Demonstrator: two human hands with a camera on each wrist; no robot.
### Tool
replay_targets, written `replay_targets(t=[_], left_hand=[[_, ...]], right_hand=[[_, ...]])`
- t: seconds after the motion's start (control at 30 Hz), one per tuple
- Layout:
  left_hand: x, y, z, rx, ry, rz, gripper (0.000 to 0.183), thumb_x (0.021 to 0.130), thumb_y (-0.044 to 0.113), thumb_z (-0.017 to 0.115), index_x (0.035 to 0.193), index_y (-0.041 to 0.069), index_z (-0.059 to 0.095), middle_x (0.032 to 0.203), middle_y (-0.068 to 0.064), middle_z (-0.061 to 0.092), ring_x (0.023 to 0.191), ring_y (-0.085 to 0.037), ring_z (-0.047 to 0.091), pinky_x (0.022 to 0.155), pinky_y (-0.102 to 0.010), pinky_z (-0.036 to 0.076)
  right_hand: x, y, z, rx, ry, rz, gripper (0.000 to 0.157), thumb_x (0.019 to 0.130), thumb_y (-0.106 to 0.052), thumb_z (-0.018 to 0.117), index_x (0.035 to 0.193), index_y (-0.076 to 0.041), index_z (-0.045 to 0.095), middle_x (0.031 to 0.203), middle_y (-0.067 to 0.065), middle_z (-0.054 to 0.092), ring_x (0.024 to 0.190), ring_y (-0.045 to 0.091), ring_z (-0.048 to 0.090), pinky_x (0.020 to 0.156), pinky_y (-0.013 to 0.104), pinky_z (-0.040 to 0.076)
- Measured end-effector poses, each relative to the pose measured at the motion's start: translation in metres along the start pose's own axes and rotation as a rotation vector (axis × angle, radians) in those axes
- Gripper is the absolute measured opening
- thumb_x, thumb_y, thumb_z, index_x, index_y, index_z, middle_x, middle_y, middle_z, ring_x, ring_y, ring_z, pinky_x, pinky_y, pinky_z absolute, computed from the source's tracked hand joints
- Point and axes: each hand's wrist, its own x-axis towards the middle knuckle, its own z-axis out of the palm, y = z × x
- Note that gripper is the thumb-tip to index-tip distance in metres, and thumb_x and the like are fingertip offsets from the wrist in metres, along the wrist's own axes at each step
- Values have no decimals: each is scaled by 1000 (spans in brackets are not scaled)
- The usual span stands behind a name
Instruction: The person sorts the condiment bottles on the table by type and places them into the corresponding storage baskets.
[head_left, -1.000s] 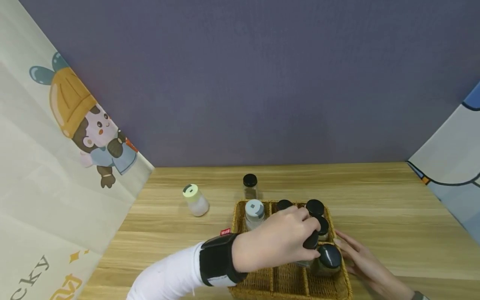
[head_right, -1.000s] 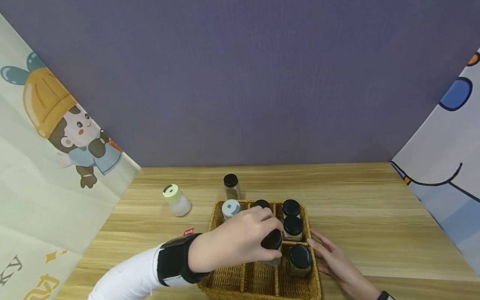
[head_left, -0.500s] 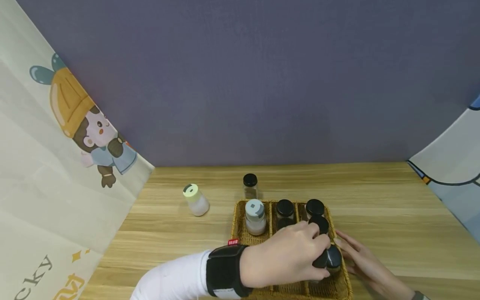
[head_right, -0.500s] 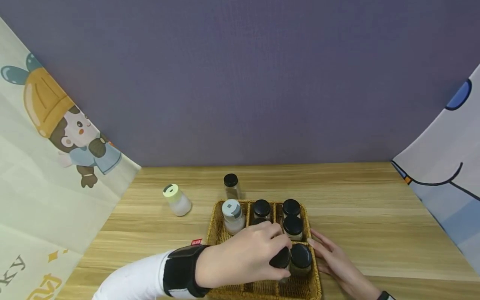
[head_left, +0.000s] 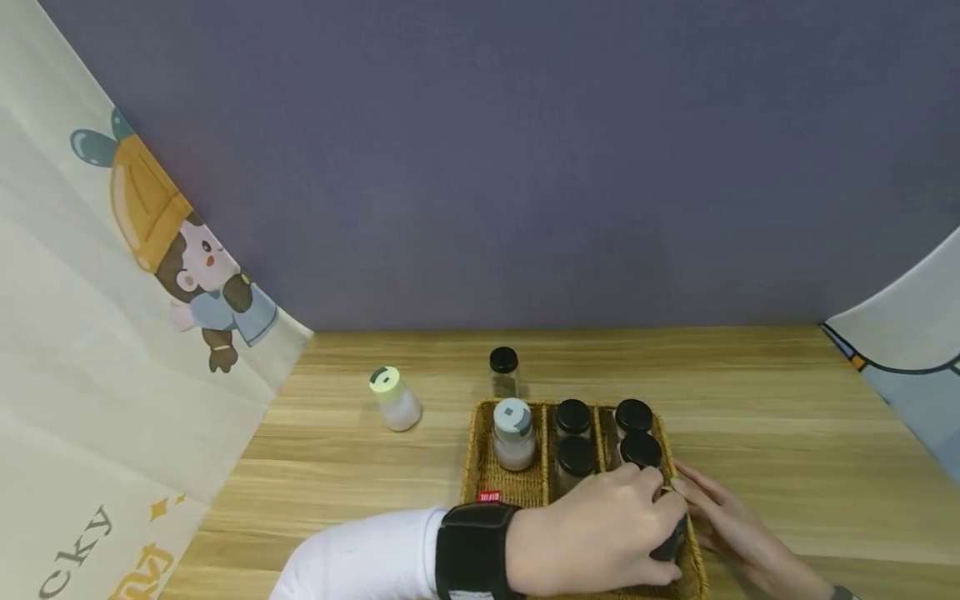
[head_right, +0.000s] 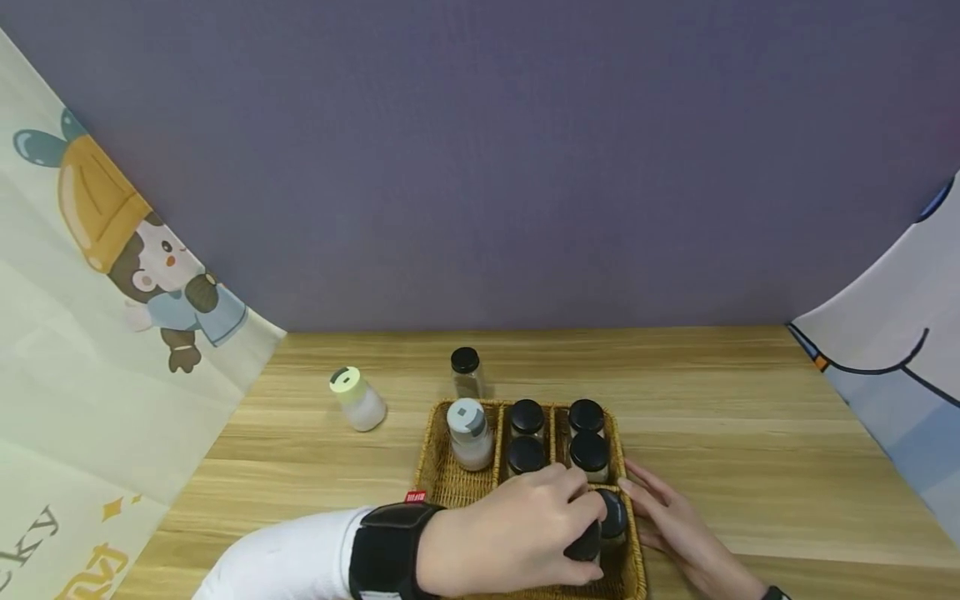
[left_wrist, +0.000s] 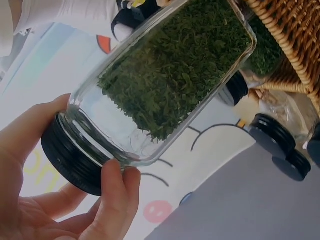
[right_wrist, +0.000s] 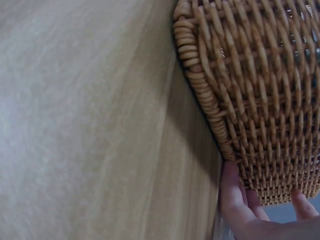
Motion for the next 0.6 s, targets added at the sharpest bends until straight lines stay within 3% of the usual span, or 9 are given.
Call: replay_targets(t=[0.33, 0.6], left_hand=[[4, 6, 10, -44, -50, -20, 43, 81, 43, 60, 109, 11, 57, 97, 0, 55, 79, -4, 50, 63, -4, 39], [10, 7, 17, -97, -128, -15, 42, 81, 42, 60, 109, 11, 56, 100, 0, 55, 83, -4, 50, 66, -4, 37]], right_hand=[[0, -1, 0, -39, 8, 15, 71, 92, -43, 40, 142, -5, 7, 140, 30, 16, 116, 38, 41, 80, 48, 48], [0, 0, -4, -14, -33, 12, 72, 93, -41, 39, 141, -2, 3, 122, 15, 50, 98, 19, 56, 82, 42, 48]])
